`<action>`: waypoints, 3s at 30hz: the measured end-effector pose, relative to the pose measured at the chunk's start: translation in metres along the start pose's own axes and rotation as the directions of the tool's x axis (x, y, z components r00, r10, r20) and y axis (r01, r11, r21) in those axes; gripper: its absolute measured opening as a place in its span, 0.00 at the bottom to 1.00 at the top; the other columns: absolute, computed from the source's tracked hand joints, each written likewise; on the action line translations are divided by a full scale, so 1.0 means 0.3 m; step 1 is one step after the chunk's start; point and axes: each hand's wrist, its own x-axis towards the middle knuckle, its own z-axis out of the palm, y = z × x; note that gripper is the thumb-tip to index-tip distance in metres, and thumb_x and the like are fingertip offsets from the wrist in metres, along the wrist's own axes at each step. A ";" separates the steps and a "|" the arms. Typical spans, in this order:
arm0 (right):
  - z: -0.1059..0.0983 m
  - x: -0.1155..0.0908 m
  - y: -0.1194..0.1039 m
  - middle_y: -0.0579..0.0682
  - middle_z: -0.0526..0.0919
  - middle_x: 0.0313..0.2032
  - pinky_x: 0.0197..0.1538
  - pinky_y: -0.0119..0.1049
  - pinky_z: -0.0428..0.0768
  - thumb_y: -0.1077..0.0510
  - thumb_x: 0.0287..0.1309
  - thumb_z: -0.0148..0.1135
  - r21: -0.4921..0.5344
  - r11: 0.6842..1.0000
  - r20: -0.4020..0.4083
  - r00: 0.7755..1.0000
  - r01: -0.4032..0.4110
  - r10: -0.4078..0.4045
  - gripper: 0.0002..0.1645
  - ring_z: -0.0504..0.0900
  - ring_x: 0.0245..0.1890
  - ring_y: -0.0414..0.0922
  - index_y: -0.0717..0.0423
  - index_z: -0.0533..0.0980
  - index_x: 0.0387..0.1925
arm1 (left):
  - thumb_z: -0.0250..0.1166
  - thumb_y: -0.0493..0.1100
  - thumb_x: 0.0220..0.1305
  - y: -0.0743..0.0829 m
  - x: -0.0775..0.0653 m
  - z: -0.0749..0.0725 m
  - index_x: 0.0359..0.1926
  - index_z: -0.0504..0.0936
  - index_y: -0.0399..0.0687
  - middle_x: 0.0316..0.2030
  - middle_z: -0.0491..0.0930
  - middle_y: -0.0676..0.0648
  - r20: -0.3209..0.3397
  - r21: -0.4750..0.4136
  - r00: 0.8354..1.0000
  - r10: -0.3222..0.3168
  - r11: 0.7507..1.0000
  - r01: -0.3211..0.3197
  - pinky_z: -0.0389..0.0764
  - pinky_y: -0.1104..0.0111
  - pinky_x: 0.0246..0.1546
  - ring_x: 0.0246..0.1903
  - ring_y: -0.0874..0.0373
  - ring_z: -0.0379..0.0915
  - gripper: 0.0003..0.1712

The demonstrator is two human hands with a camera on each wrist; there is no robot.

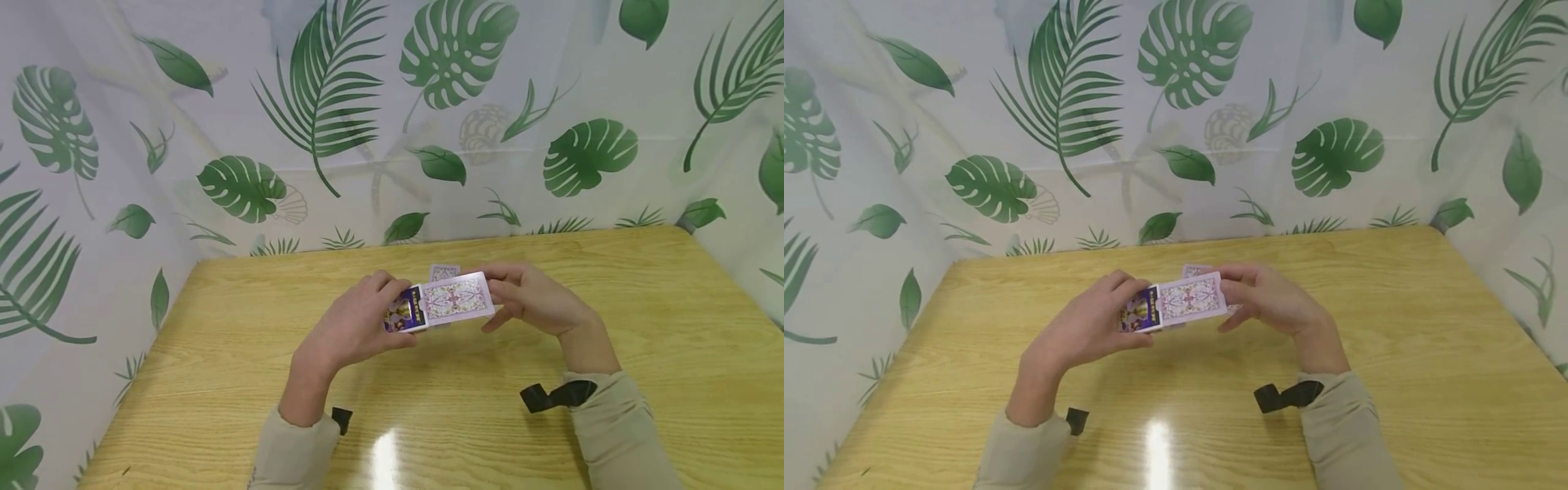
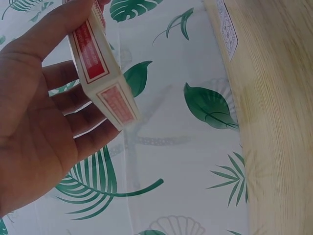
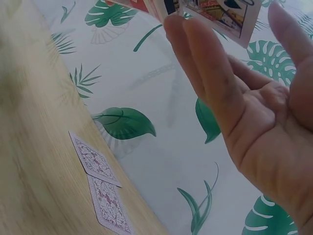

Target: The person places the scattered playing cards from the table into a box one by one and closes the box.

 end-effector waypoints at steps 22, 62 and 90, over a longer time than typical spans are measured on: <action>0.036 0.042 0.060 0.55 0.72 0.64 0.45 0.47 0.85 0.47 0.68 0.61 0.264 0.962 0.176 0.978 0.064 -0.114 0.39 0.83 0.52 0.49 0.54 0.61 0.74 | 0.76 0.58 0.53 0.010 -0.004 -0.007 0.65 0.73 0.46 0.51 0.75 0.48 -0.043 -0.022 0.998 0.054 0.998 -0.055 0.76 0.67 0.44 0.42 0.59 0.71 0.42; 0.052 0.049 0.050 0.49 0.77 0.62 0.41 0.39 0.85 0.46 0.71 0.56 0.198 0.978 0.089 0.992 0.072 -0.091 0.28 0.85 0.47 0.44 0.54 0.71 0.67 | 0.76 0.58 0.53 0.023 -0.003 -0.015 0.64 0.73 0.46 0.51 0.75 0.48 -0.060 -0.006 0.994 0.091 0.996 -0.092 0.77 0.66 0.46 0.44 0.59 0.72 0.42; 0.074 0.053 0.040 0.52 0.83 0.55 0.37 0.39 0.85 0.67 0.69 0.54 0.103 0.995 -0.040 0.999 -0.014 0.018 0.26 0.86 0.45 0.47 0.62 0.68 0.67 | 0.77 0.57 0.53 0.034 -0.008 -0.008 0.64 0.73 0.44 0.52 0.74 0.46 -0.071 0.060 0.994 0.083 0.995 -0.079 0.78 0.64 0.47 0.45 0.57 0.72 0.42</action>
